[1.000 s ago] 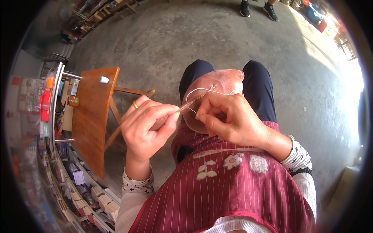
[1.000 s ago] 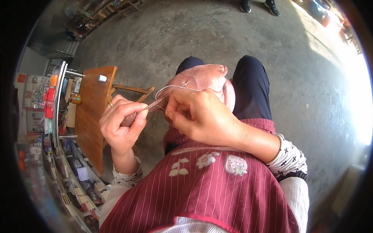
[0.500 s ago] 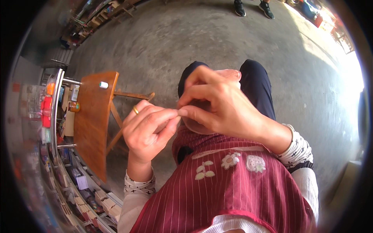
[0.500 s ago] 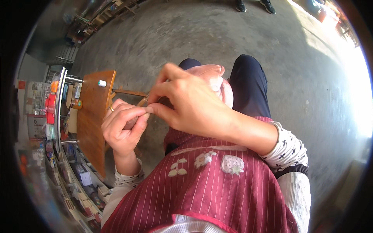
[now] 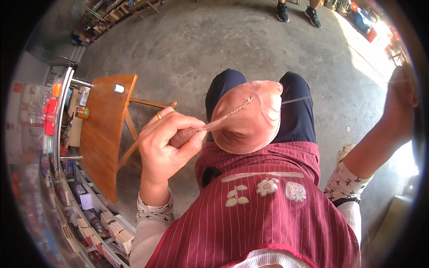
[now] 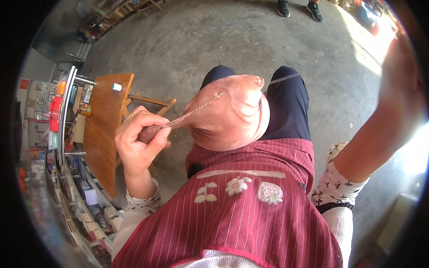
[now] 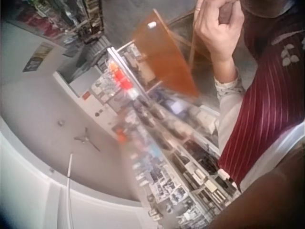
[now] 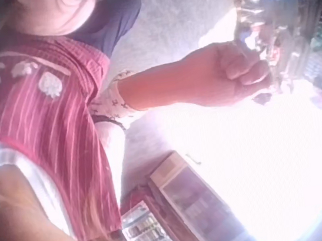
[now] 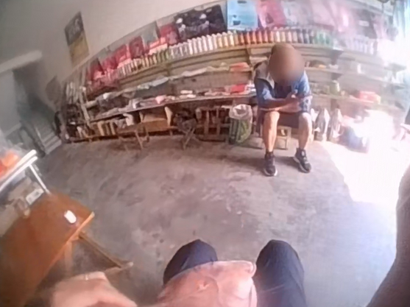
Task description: The person sits on the floor and uses a needle and thread to sew a pink fabric item, likely a shoe or slipper, held in their lap. They repeatedly insert the needle through the material and pull the thread to secure stitches.
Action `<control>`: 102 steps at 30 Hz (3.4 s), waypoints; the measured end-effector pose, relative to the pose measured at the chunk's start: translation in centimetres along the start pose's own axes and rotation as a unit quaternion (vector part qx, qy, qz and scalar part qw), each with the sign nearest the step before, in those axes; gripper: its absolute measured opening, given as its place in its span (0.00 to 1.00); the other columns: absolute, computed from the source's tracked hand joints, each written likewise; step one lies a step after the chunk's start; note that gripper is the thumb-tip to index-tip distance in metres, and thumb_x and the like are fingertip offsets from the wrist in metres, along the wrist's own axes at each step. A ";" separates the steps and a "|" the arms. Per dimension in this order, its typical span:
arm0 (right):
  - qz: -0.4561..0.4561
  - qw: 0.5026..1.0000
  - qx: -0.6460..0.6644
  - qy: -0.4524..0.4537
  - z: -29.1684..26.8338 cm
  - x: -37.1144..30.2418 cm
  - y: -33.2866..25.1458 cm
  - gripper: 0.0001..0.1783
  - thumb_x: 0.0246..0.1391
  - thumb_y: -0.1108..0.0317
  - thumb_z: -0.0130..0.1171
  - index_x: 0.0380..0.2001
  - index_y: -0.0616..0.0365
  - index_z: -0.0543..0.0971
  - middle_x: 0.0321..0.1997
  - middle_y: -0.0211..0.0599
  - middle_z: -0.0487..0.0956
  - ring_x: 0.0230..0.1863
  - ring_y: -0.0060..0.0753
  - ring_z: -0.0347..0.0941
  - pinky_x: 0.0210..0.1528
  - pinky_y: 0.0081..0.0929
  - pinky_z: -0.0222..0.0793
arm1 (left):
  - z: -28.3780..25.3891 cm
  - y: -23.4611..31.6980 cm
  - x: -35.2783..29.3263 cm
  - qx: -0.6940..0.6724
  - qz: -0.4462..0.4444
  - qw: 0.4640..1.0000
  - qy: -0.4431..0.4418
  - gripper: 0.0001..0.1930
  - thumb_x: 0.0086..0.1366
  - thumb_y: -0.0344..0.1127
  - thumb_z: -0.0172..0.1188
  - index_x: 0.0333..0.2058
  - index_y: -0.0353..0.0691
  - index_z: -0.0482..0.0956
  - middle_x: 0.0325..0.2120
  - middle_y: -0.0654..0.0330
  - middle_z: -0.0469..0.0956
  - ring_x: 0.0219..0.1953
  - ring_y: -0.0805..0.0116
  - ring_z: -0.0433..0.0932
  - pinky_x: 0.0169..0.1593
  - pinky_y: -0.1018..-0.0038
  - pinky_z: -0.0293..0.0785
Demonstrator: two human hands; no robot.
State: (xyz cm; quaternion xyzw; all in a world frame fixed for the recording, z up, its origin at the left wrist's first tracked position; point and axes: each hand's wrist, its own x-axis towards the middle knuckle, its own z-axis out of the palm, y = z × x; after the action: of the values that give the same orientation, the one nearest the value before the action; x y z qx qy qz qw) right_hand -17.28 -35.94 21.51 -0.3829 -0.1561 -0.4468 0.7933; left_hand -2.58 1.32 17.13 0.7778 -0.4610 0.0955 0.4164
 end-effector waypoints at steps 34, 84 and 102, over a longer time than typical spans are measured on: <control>0.244 0.868 -0.340 -0.267 9.3 -11.1 14.7 0.06 0.59 0.72 0.61 0.32 0.63 0.76 0.17 0.38 0.79 0.19 0.37 0.78 0.24 0.31 0.69 | -0.4 0.1 0.8 0.052 0.112 0.992 -0.006 0.11 0.46 0.18 0.69 0.30 0.36 0.82 0.23 0.60 0.81 0.23 0.68 0.74 0.29 0.74 0.66; 0.309 0.846 -0.320 -0.293 8.8 -11.7 13.5 0.03 0.62 0.78 0.53 0.37 0.62 0.70 0.18 0.30 0.77 0.20 0.19 0.73 0.24 0.20 0.66 | -0.5 0.0 0.6 0.036 0.068 0.997 0.016 0.09 0.47 0.20 0.69 0.28 0.38 0.81 0.20 0.62 0.79 0.21 0.69 0.74 0.29 0.73 0.67; 0.251 0.930 -0.217 -0.158 9.9 -8.3 14.9 0.09 0.65 0.66 0.56 0.36 0.62 0.78 0.29 0.38 0.83 0.17 0.26 0.73 0.23 0.25 0.70 | -0.2 0.4 0.2 0.089 0.105 0.990 0.041 0.15 0.44 0.20 0.75 0.33 0.35 0.82 0.24 0.59 0.79 0.26 0.66 0.74 0.30 0.74 0.70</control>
State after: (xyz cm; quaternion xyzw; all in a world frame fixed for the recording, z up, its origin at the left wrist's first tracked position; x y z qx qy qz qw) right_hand -8.56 -19.07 16.20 -0.6377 -0.0780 -0.1901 0.7424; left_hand -2.73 1.19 17.57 0.7544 -0.5123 0.2114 0.3519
